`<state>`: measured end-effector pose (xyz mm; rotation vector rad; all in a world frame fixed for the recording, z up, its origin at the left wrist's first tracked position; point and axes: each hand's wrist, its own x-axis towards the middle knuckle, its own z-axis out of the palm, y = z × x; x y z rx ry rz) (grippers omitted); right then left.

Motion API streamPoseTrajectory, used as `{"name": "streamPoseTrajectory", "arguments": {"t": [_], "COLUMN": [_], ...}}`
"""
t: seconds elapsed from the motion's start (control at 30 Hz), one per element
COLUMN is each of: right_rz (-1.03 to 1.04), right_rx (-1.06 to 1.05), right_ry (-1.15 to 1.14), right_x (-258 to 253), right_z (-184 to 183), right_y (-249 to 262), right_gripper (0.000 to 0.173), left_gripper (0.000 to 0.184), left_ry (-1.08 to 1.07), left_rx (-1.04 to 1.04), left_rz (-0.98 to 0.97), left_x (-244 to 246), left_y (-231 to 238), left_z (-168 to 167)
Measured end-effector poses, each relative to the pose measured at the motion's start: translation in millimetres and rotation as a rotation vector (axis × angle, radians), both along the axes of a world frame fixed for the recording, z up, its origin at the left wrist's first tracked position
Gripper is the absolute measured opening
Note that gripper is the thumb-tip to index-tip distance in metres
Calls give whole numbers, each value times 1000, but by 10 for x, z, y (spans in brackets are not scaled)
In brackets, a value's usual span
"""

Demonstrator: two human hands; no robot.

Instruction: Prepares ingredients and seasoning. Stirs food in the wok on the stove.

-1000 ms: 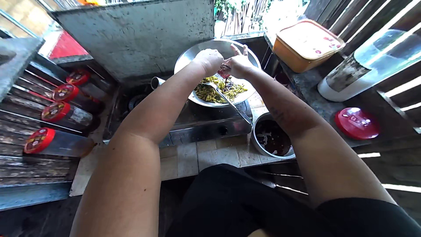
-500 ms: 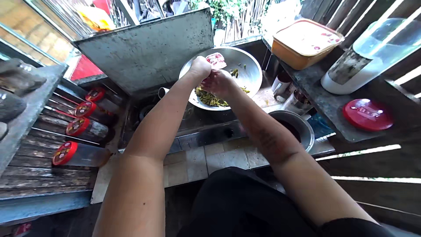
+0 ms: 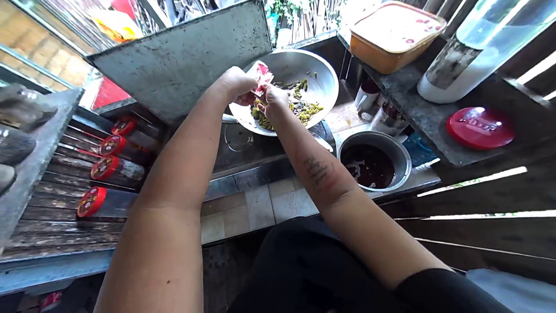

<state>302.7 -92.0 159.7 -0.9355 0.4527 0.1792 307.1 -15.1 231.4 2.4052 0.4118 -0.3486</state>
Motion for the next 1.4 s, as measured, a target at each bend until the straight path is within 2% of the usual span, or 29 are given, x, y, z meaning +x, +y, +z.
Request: {"name": "streamPoseTrajectory", "arguments": {"t": [0.07, 0.1, 0.17, 0.2, 0.27, 0.3, 0.37, 0.43, 0.57, 0.7, 0.9, 0.97, 1.03, 1.1, 1.13, 1.27, 1.4], "right_rz": [74, 145, 270, 287, 243, 209, 112, 14, -126, -251, -330, -315, -240, -177, -162, -144, -202], "right_rx": [-11, 51, 267, 360, 512, 534, 511, 576, 784, 817, 822, 789, 715, 650, 622, 428, 624], "right_ry": [-44, -78, -94, -75, -52, -40, -16, -8, -38, 71, 164, 138, 12, -99, -94, -72, -86], "right_x": [-31, -40, 9, 44, 97, 125, 178, 236, 358, 401, 389, 395, 394, 342, 306, 309, 418], "right_z": [5, -4, -37, -43, -48, -39, -3, 31, 55, 73, 99, 130, 119, 143, 192, 214, 146], "right_y": [33, 38, 43, 53, 78, 74, 64, 52, 18, 13, 23, 28, 72, 143, 165, 209, 143], "right_gripper": [32, 36, 32, 26, 27, 27, 19, 13, 12, 9, 19, 24, 35, 15, 11, 11, 16], "left_gripper": [26, 23, 22, 21, 21, 22, 23, 24, 26, 25, 23, 24, 26, 31, 32, 30, 22], "left_ry": [-20, -23, -22, -21, -15, -20, -58, -87, -154, -168, -154, -160, -193, -241, -260, -235, -262], "left_rx": [-65, -104, -158, -162, -138, -83, 188, 443, 625, 663, 717, 696, 580, 438, 402, 510, 625], "left_rz": [13, 17, 20, 13, -32, -73, -204, -351, -552, -627, -644, -621, -540, -421, -375, -375, -468], "left_x": [7, 11, -8, -13, -10, -17, -35, -41, -15, 50, 50, 55, 94, 163, 199, 135, 69], "left_y": [44, 46, 8, -13, -23, -39, -102, -150, -163, -142, -145, -136, -78, 3, 30, -43, -87], "left_z": [48, 56, 42, 22, -28, -38, -55, -52, -85, -211, -284, -269, -235, -202, -180, -60, -117]}}
